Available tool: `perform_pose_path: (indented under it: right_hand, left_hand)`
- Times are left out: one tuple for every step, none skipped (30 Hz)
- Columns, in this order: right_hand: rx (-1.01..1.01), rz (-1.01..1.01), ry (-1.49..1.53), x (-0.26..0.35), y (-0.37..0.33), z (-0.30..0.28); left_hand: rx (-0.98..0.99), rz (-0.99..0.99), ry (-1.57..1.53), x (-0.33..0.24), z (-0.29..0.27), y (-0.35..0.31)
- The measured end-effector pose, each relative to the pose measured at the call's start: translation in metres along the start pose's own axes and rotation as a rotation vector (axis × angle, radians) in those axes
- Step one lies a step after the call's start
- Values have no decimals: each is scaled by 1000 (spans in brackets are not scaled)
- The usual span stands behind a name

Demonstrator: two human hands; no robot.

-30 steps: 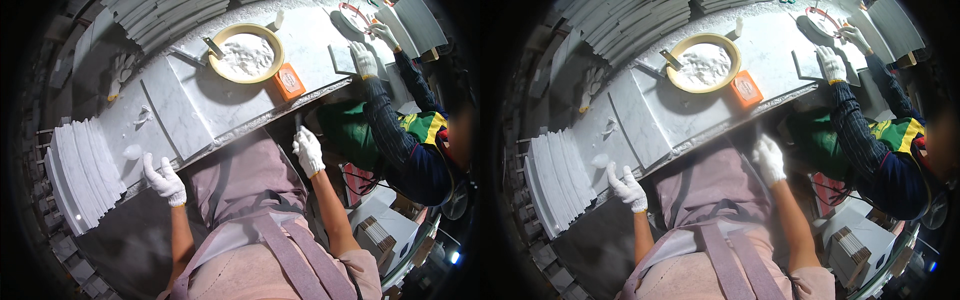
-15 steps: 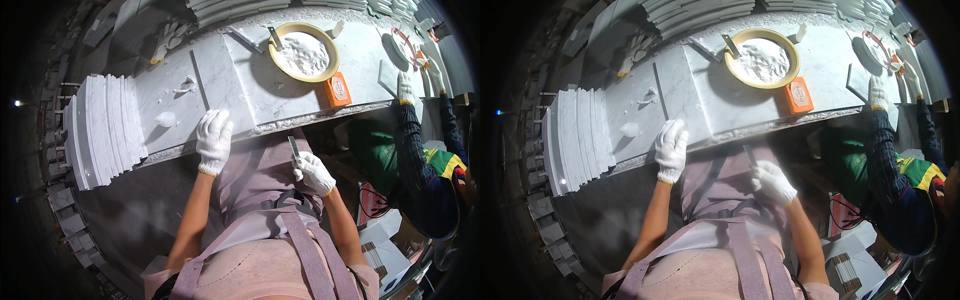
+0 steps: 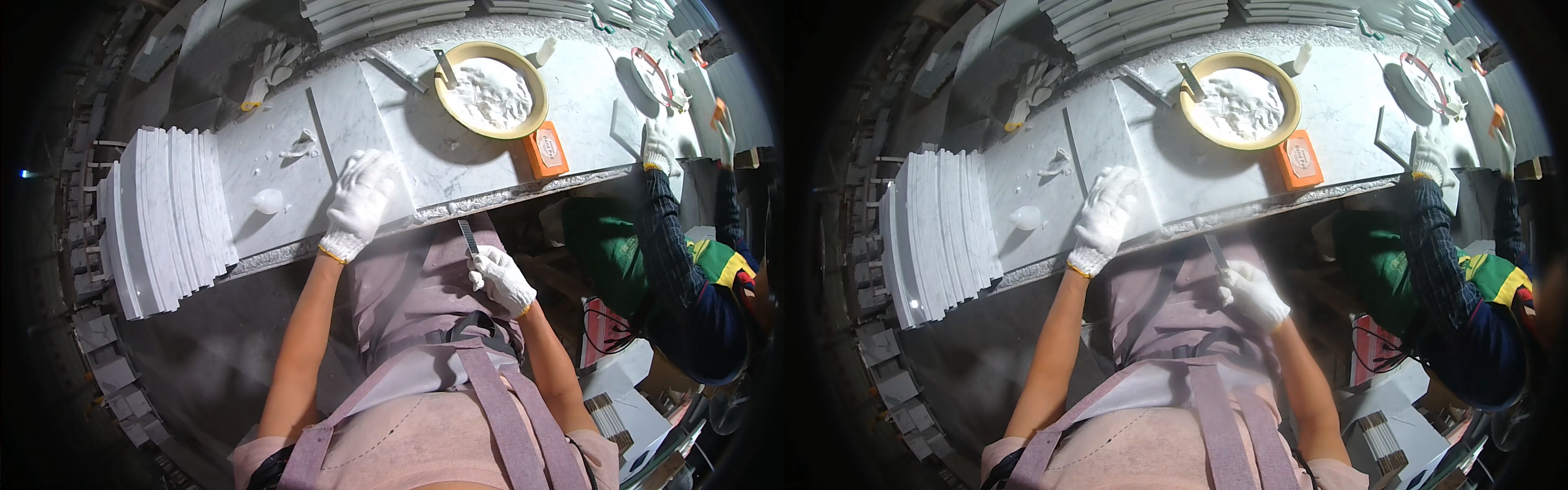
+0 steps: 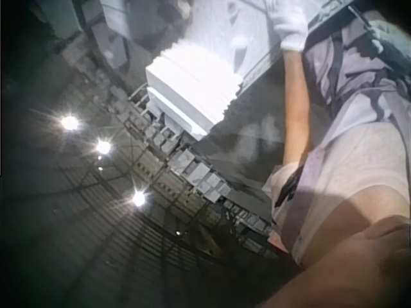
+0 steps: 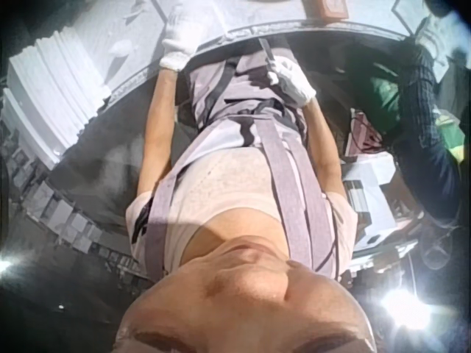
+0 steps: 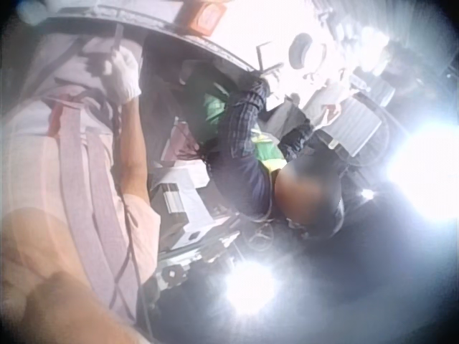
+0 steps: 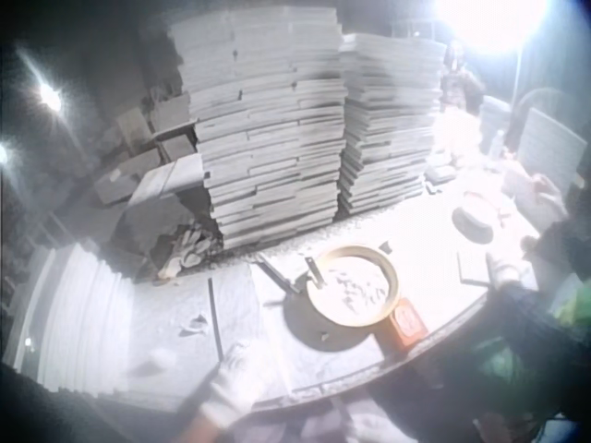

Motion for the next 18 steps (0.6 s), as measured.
perform_pose_path:
  right_hand:
    - [-22,23,-6,-1,1,-2]
    - [2,7,3,0,2,-2]
    - [7,11,10,-1,3,-4]
    - [-10,30,21,-2,4,-6]
    - [-4,24,43,-4,5,-8]
    - [89,-25,113,-5,6,-7]
    - [91,-48,108,-7,7,-8]
    - [97,-77,131,-9,10,-9]
    - [127,-81,105,-11,12,-11]
    - [149,-82,118,-13,14,-13]
    - [135,-220,-72,-12,14,-14]
    - [107,-231,-135,-12,15,-16]
    - [86,-193,-30,-14,14,-18]
    - [120,-27,214,-18,14,-16]
    - [94,-59,159,-16,12,-16]
    - [108,-23,140,-16,11,-14]
    - [100,-39,129,-14,8,-12]
    - [113,-92,88,-11,6,-11]
  left_hand:
    - [-21,-18,-31,3,-1,-1]
    - [-53,-64,-82,7,-2,0]
    - [-57,-51,-64,6,-1,0]
    - [-22,3,8,4,1,2]
    - [2,8,61,3,2,2]
    - [59,65,126,-2,7,1]
    - [87,93,33,-3,6,2]
    - [56,84,-7,-2,5,2]
    - [36,-15,-152,3,4,3]
    - [-48,-40,-221,6,5,4]
    - [-7,-57,-98,10,3,4]
    - [-19,-85,-114,14,3,3]
    - [19,-62,-75,16,6,3]
    - [88,-21,24,15,10,0]
    - [135,57,-44,15,14,1]
    - [161,92,-93,13,13,-3]
    - [140,-16,-169,18,14,0]
    - [137,-67,-254,19,14,-1]
Point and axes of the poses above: each hand's wrist, its own y-axis towards the middle knuckle, its own z-axis out of the palm, x = y × z, the point moved 3 cm from there along y, towards the middle knuckle, and after that the axes turned 5 degrees about -y, right-handed, at the moved point
